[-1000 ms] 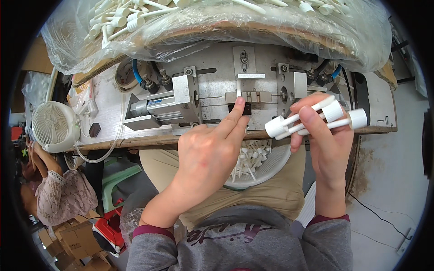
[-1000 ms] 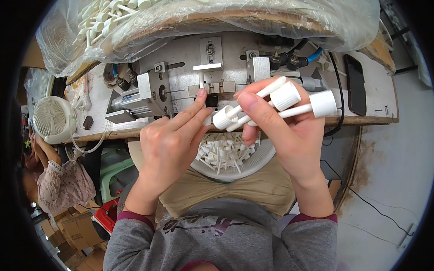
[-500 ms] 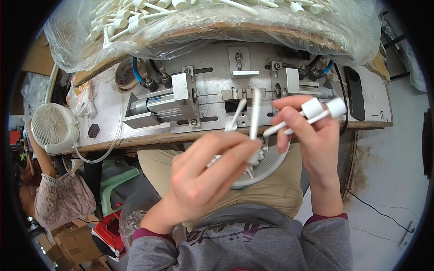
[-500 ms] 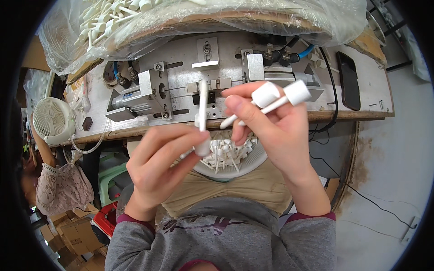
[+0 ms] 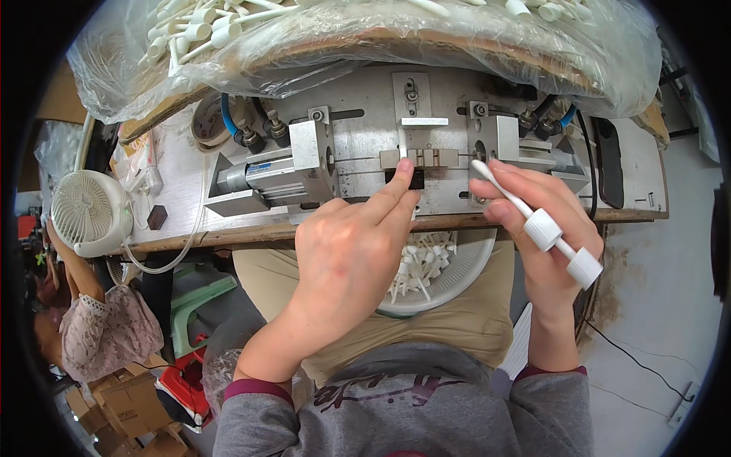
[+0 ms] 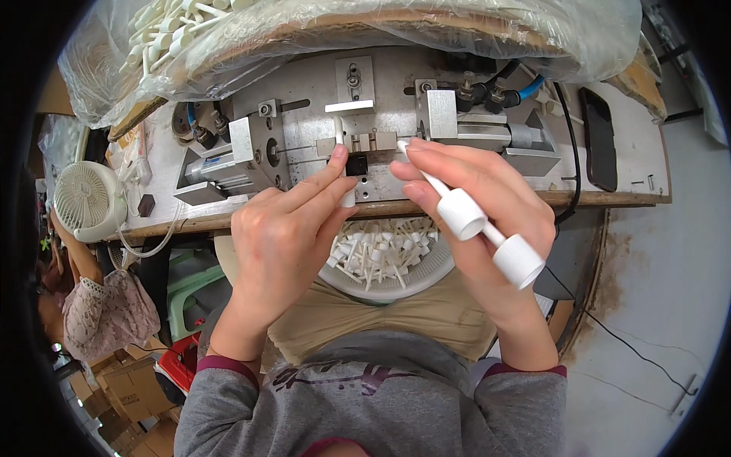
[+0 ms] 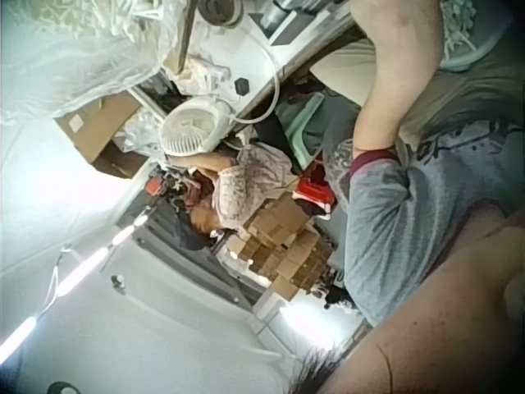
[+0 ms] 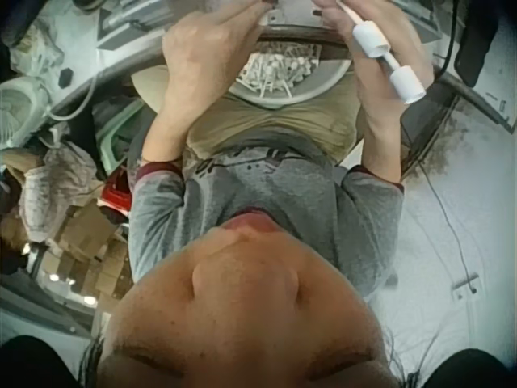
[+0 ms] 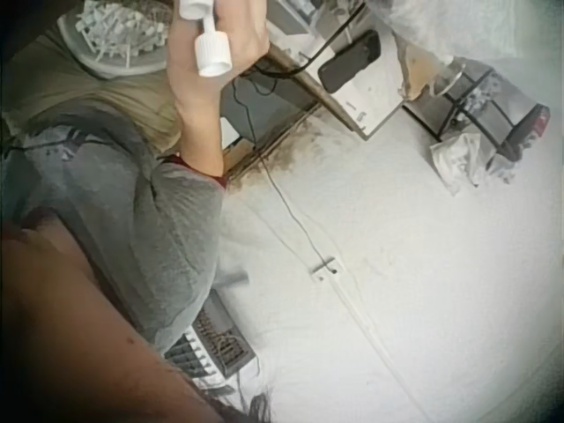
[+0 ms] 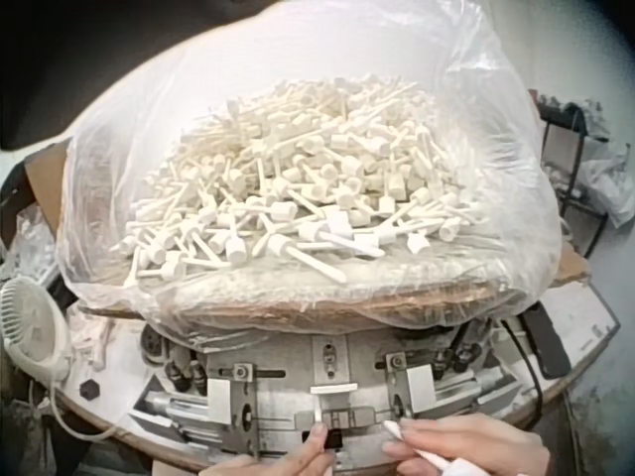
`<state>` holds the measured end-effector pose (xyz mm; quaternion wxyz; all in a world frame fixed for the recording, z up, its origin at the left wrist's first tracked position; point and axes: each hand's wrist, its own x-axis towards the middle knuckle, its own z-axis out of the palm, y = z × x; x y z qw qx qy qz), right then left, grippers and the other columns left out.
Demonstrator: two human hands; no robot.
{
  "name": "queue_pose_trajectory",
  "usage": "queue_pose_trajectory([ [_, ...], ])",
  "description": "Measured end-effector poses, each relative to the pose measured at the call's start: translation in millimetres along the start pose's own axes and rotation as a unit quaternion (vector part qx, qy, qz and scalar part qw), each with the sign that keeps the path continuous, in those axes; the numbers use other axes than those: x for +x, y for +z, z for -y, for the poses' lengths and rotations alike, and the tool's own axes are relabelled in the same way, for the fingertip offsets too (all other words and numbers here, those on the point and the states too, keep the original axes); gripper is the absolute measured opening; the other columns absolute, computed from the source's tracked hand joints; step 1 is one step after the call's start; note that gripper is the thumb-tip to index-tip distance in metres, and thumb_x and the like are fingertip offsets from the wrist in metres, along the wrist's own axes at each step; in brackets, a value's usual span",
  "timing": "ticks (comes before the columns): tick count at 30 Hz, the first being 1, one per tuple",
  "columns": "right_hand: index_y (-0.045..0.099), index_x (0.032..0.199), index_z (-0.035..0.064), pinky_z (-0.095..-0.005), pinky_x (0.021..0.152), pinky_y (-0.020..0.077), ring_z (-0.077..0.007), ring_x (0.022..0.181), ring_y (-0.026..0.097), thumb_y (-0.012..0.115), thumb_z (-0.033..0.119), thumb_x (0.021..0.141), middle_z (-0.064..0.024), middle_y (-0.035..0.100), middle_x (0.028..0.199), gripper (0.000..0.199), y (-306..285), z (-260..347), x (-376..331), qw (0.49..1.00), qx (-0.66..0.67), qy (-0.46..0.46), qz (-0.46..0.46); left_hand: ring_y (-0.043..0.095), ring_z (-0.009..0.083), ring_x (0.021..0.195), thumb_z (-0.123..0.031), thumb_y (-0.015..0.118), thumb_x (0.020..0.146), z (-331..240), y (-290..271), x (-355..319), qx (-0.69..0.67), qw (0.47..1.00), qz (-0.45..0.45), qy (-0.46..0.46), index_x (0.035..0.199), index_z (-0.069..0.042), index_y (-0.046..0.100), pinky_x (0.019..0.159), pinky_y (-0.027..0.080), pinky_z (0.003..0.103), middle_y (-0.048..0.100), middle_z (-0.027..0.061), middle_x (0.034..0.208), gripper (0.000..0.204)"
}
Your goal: Assembling plastic pump sprayer components using a specialized assembly machine.
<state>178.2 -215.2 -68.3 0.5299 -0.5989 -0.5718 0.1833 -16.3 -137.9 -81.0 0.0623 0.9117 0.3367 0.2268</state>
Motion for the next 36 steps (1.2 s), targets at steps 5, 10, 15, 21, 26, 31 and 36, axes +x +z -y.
queue_pose_trajectory([
  [5, 0.073, 0.115, -0.0051, -0.0297, 0.071, 0.0613, -0.0249, 0.094, 0.075, 0.073, -0.001, 0.083, -0.0207, 0.072, 0.116, 0.032, 12.6, -18.1, -4.4, 0.961, -0.180, -0.207, -0.045, 0.068, 0.0158, 0.065, -0.013, 0.087, 0.072, 2.1, -3.0, 1.5, -0.121, 0.992, -0.019, -0.014, 0.107, -0.009, 0.076, 0.060, 0.052, 0.028, 0.077, 0.0063, 0.108, 0.037],
  [10, 0.072, 0.114, -0.0093, -0.0280, 0.067, 0.0602, -0.0246, 0.088, 0.075, 0.070, 0.008, 0.079, -0.0249, 0.071, 0.115, 0.039, 23.2, -8.0, -6.3, 0.923, -0.234, -0.304, 0.040, 0.071, 0.0163, 0.075, -0.007, 0.090, 0.071, -11.4, -23.5, -3.2, -0.360, 0.931, -0.059, 0.026, 0.111, -0.001, 0.073, 0.065, 0.057, 0.029, 0.073, 0.0113, 0.098, 0.044],
  [15, 0.072, 0.117, -0.0060, -0.0277, 0.066, 0.0604, -0.0234, 0.086, 0.075, 0.072, 0.007, 0.078, -0.0222, 0.072, 0.114, 0.041, 24.7, -19.4, -1.9, 0.919, -0.222, -0.324, 0.028, 0.071, 0.0182, 0.081, 0.001, 0.086, 0.074, -15.7, -26.8, -13.4, -0.339, 0.939, -0.052, -0.019, 0.111, 0.003, 0.072, 0.068, 0.059, 0.030, 0.069, 0.0111, 0.101, 0.040],
  [21, 0.073, 0.109, -0.0022, -0.0352, 0.072, 0.0579, -0.0269, 0.087, 0.073, 0.063, 0.036, 0.094, -0.0161, 0.074, 0.110, 0.043, 13.4, -23.4, -1.9, 0.957, -0.149, -0.247, 0.011, 0.071, 0.0205, 0.090, 0.003, 0.080, 0.079, -3.3, -1.6, -18.6, -0.226, 0.972, -0.054, -0.029, 0.113, 0.004, 0.070, 0.072, 0.059, 0.031, 0.070, 0.0120, 0.108, 0.036],
  [26, 0.073, 0.109, 0.0023, -0.0376, 0.089, 0.0473, -0.0269, 0.100, 0.060, 0.022, 0.061, 0.107, -0.0142, 0.066, 0.108, 0.078, -4.7, 2.5, -11.8, 0.971, -0.213, -0.104, 0.022, 0.069, 0.0207, 0.086, -0.004, 0.074, 0.081, 4.4, 8.7, -11.3, -0.071, 0.995, 0.002, 0.070, 0.112, 0.008, 0.067, 0.070, 0.058, 0.031, 0.060, 0.0177, 0.139, 0.034],
  [31, 0.075, 0.109, 0.0014, -0.0303, 0.072, 0.0501, -0.0206, 0.086, 0.063, 0.065, 0.029, 0.099, -0.0112, 0.070, 0.100, 0.030, -9.1, -0.4, -11.1, 0.979, -0.163, -0.118, -0.039, 0.069, 0.0198, 0.081, -0.002, 0.072, 0.081, 2.5, 9.8, -12.4, -0.085, 0.995, -0.015, 0.049, 0.109, 0.009, 0.068, 0.067, 0.057, 0.032, 0.063, 0.0179, 0.134, 0.031],
  [36, 0.072, 0.113, -0.0021, -0.0278, 0.066, 0.0530, -0.0170, 0.075, 0.066, 0.074, 0.011, 0.091, -0.0105, 0.073, 0.093, 0.026, -3.9, 4.5, -11.9, 0.999, -0.049, -0.003, -0.013, 0.070, 0.0183, 0.076, -0.007, 0.077, 0.080, 2.6, 7.5, -6.9, -0.020, 0.998, -0.014, 0.058, 0.109, 0.001, 0.072, 0.064, 0.055, 0.031, 0.068, 0.0135, 0.130, 0.031],
])
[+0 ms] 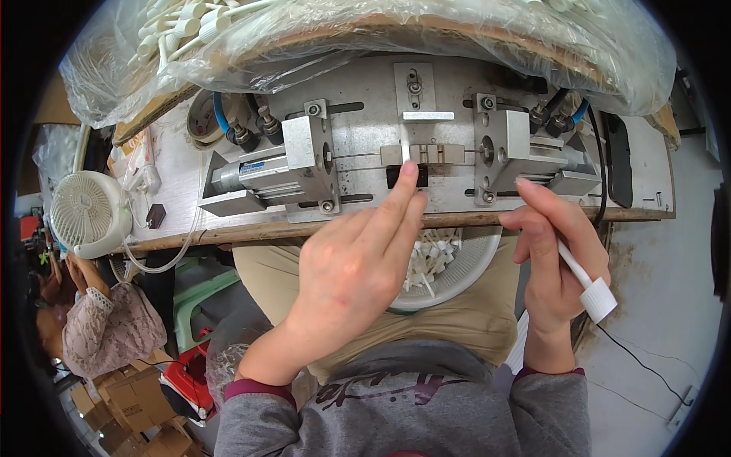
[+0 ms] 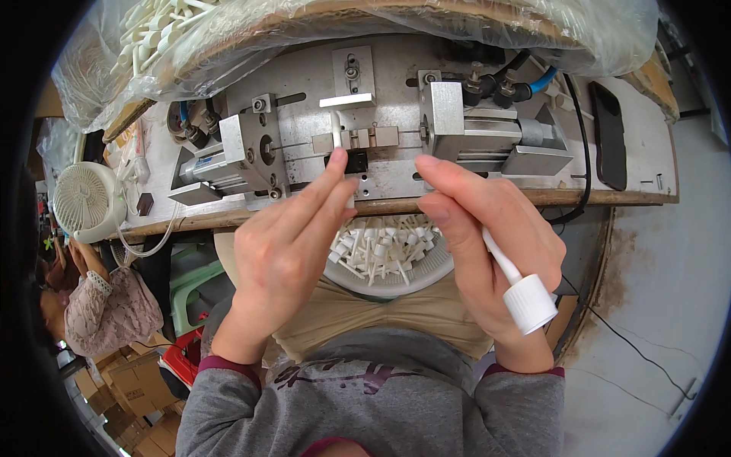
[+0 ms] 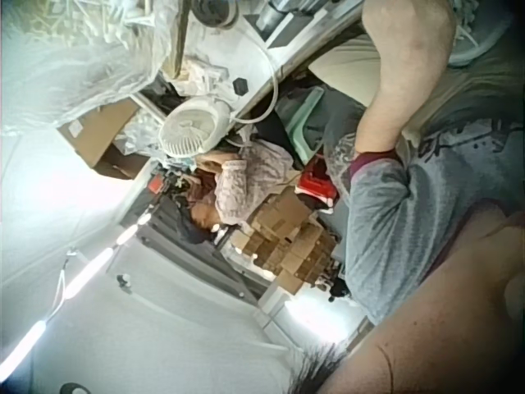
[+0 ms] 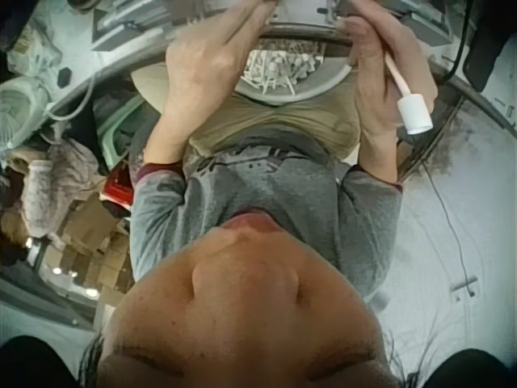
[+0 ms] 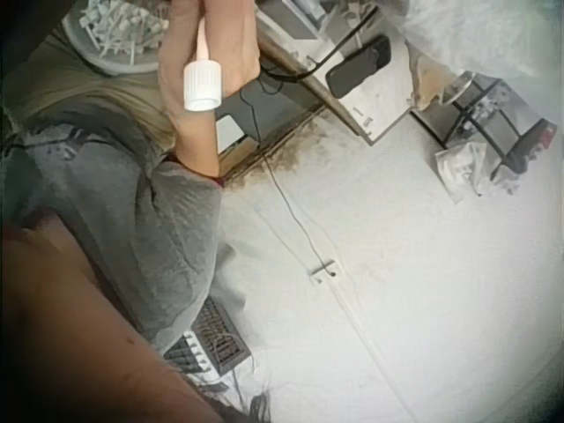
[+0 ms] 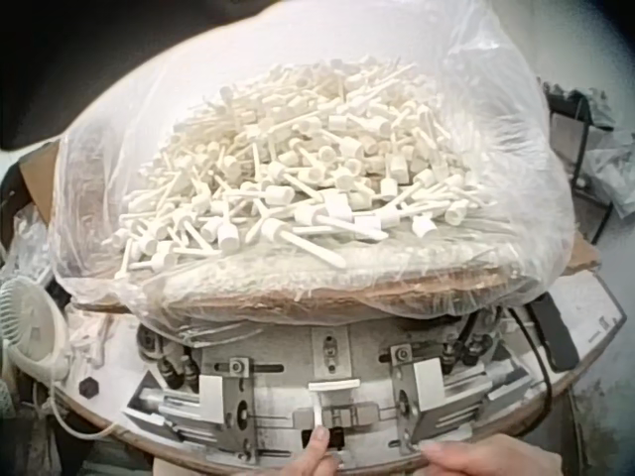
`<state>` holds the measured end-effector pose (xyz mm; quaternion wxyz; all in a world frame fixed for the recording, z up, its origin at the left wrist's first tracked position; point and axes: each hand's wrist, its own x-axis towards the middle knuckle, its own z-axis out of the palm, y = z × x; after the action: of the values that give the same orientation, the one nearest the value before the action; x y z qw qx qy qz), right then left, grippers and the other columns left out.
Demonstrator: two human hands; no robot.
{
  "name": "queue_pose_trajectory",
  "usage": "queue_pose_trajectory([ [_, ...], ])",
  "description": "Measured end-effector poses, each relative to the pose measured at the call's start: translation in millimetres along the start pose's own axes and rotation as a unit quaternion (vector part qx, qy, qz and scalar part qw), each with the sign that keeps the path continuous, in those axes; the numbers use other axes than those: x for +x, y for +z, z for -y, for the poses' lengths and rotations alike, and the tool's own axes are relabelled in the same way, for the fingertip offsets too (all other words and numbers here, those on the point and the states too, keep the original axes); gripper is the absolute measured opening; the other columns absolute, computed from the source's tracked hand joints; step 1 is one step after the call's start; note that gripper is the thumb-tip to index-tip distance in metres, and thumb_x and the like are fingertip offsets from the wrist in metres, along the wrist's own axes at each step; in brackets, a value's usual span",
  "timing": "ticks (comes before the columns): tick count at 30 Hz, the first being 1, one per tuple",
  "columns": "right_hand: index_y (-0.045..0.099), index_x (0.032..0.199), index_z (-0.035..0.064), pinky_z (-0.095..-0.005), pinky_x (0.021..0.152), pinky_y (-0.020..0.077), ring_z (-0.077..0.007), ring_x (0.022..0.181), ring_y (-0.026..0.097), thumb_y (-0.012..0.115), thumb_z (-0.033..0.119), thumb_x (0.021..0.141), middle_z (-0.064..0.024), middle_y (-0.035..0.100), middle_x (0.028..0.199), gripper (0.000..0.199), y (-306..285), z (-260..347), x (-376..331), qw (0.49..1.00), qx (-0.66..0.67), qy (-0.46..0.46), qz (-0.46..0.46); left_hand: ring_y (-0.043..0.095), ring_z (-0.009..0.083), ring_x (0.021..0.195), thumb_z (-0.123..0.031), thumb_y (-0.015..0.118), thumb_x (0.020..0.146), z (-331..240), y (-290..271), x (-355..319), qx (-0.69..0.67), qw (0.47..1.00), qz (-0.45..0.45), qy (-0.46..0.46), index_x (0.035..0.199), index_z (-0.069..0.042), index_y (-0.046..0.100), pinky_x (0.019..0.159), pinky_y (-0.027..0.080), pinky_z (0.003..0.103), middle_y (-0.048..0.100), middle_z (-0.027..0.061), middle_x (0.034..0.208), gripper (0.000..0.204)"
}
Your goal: Assembling plastic pump sprayer components using a specialized assembly machine.
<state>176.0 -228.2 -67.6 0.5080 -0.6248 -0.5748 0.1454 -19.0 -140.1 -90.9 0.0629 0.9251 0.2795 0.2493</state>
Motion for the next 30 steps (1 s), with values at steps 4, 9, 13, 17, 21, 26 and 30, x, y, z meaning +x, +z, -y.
queue_pose_trajectory([
  [4, 0.061, 0.126, -0.0084, -0.0312, 0.075, 0.0571, -0.0213, 0.086, 0.070, 0.062, 0.045, 0.098, -0.0193, 0.066, 0.112, 0.061, -4.2, -1.9, -0.1, 0.991, 0.108, 0.006, 0.074, 0.068, 0.0158, 0.067, -0.011, 0.081, 0.078, 2.4, 2.7, 1.7, 0.004, 1.000, -0.010, -0.020, 0.107, -0.005, 0.074, 0.058, 0.051, 0.028, 0.071, 0.0089, 0.127, 0.030],
  [9, 0.042, 0.137, -0.0185, -0.0451, 0.093, 0.0578, -0.0387, 0.105, 0.069, 0.032, 0.084, 0.091, -0.0314, 0.054, 0.131, 0.113, -8.2, 4.8, -2.2, 0.917, 0.388, 0.066, 0.073, 0.061, 0.0158, 0.057, -0.012, 0.081, 0.079, -2.0, -3.9, 6.3, 0.023, 0.999, 0.021, -0.032, 0.105, -0.007, 0.075, 0.054, 0.049, 0.028, 0.072, 0.0055, 0.126, 0.028],
  [13, 0.047, 0.129, -0.0145, -0.0491, 0.097, 0.0562, -0.0430, 0.113, 0.066, 0.050, 0.073, 0.090, -0.0344, 0.051, 0.136, 0.096, -20.4, 4.6, -3.8, 0.936, 0.330, 0.102, 0.072, 0.058, 0.0176, 0.054, -0.014, 0.081, 0.079, -3.9, -5.3, 4.4, 0.042, 0.998, 0.029, -0.040, 0.106, -0.008, 0.076, 0.054, 0.048, 0.029, 0.072, 0.0043, 0.127, 0.028],
  [17, 0.056, 0.118, -0.0037, -0.0432, 0.093, 0.0586, -0.0393, 0.118, 0.065, 0.067, 0.034, 0.086, -0.0337, 0.049, 0.142, 0.051, -13.8, 20.1, -4.2, 0.960, 0.269, 0.082, -0.017, 0.061, 0.0151, 0.058, -0.014, 0.083, 0.079, -0.6, -24.0, 14.3, -0.017, 0.999, 0.023, -0.036, 0.108, -0.008, 0.076, 0.055, 0.049, 0.027, 0.076, 0.0060, 0.111, 0.030],
  [21, 0.066, 0.114, -0.0017, -0.0367, 0.088, 0.0594, -0.0345, 0.115, 0.065, 0.075, 0.006, 0.080, -0.0264, 0.053, 0.142, 0.036, -4.0, 4.2, -3.7, 0.992, -0.009, -0.120, 0.030, 0.066, 0.0087, 0.071, -0.004, 0.081, 0.082, 20.1, -53.3, 50.1, -0.076, 0.987, -0.140, -0.034, 0.106, -0.008, 0.078, 0.066, 0.053, 0.024, 0.077, 0.0046, 0.092, 0.024],
  [26, 0.065, 0.111, -0.0047, -0.0346, 0.081, 0.0581, -0.0295, 0.096, 0.069, 0.071, -0.002, 0.078, -0.0199, 0.065, 0.129, 0.034, 36.7, -7.9, -2.4, 0.965, -0.131, -0.211, 0.087, 0.070, 0.0123, 0.080, -0.007, 0.077, 0.087, 71.7, -74.5, 115.2, 0.110, 0.961, -0.232, 0.106, 0.102, 0.000, 0.076, 0.067, 0.053, 0.026, 0.076, 0.0073, 0.088, 0.017],
  [30, 0.069, 0.104, 0.0002, -0.0281, 0.063, 0.0515, -0.0175, 0.069, 0.064, 0.070, 0.005, 0.078, -0.0152, 0.068, 0.130, 0.027, 54.2, -3.7, -2.9, 0.925, -0.280, -0.228, 0.122, 0.071, 0.0178, 0.079, -0.012, 0.077, 0.086, 67.9, -62.8, 140.4, 0.097, 0.982, -0.127, 0.097, 0.100, 0.004, 0.074, 0.070, 0.055, 0.031, 0.074, 0.0129, 0.086, 0.022],
])
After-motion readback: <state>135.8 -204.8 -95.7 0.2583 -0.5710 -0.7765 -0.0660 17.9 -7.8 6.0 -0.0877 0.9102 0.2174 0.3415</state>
